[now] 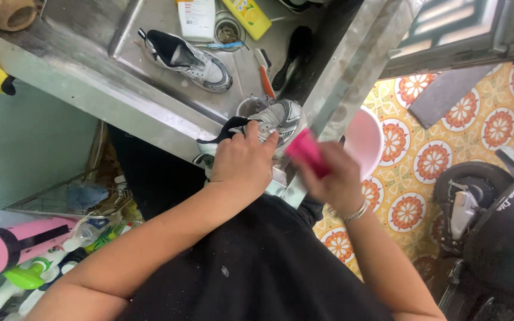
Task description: The recorder is scrubbing a pair of sneakers using a pink brush and liquid detergent in a utility sink.
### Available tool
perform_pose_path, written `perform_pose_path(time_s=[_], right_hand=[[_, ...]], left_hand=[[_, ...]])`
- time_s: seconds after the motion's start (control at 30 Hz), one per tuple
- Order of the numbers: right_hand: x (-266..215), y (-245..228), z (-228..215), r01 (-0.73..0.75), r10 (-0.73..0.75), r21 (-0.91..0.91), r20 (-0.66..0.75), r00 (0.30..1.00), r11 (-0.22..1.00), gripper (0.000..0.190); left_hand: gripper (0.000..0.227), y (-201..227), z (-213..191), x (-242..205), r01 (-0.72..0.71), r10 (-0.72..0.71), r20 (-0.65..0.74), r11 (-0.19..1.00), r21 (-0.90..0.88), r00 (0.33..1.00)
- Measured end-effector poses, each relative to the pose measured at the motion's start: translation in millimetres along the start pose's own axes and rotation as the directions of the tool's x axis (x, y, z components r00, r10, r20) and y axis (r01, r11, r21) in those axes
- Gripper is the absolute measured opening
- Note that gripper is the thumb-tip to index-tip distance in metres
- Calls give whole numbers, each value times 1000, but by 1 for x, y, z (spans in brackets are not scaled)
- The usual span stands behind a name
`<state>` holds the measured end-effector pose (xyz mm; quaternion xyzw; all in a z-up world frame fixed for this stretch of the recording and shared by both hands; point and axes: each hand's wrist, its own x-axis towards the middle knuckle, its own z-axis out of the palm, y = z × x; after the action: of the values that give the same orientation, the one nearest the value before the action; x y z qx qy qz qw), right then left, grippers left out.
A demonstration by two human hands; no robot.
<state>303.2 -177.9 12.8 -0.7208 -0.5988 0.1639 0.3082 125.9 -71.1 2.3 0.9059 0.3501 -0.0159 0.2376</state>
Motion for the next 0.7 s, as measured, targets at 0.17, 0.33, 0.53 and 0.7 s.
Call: perform_pose_path(time_s=[0.17, 0.33, 0.53, 0.7], right_hand=[[-2, 3, 2, -68, 66, -68, -24, 998, 995, 25], [-7, 16, 2, -32, 32, 0, 11, 999, 999, 25], [-5, -22, 2, 88, -91, 74, 38, 995, 993, 40], [-4, 24, 4, -85, 85, 5, -15, 996, 996, 25]], left_hand=[[49, 0, 0, 2, -1, 1, -15, 1000, -25, 1000], [48, 2, 0, 0, -34, 35, -35, 999, 19, 999], [50, 0, 0, 1, -23, 23, 15, 1000, 4, 1000], [50, 1, 1, 0, -26, 26, -21, 1000, -2, 999]])
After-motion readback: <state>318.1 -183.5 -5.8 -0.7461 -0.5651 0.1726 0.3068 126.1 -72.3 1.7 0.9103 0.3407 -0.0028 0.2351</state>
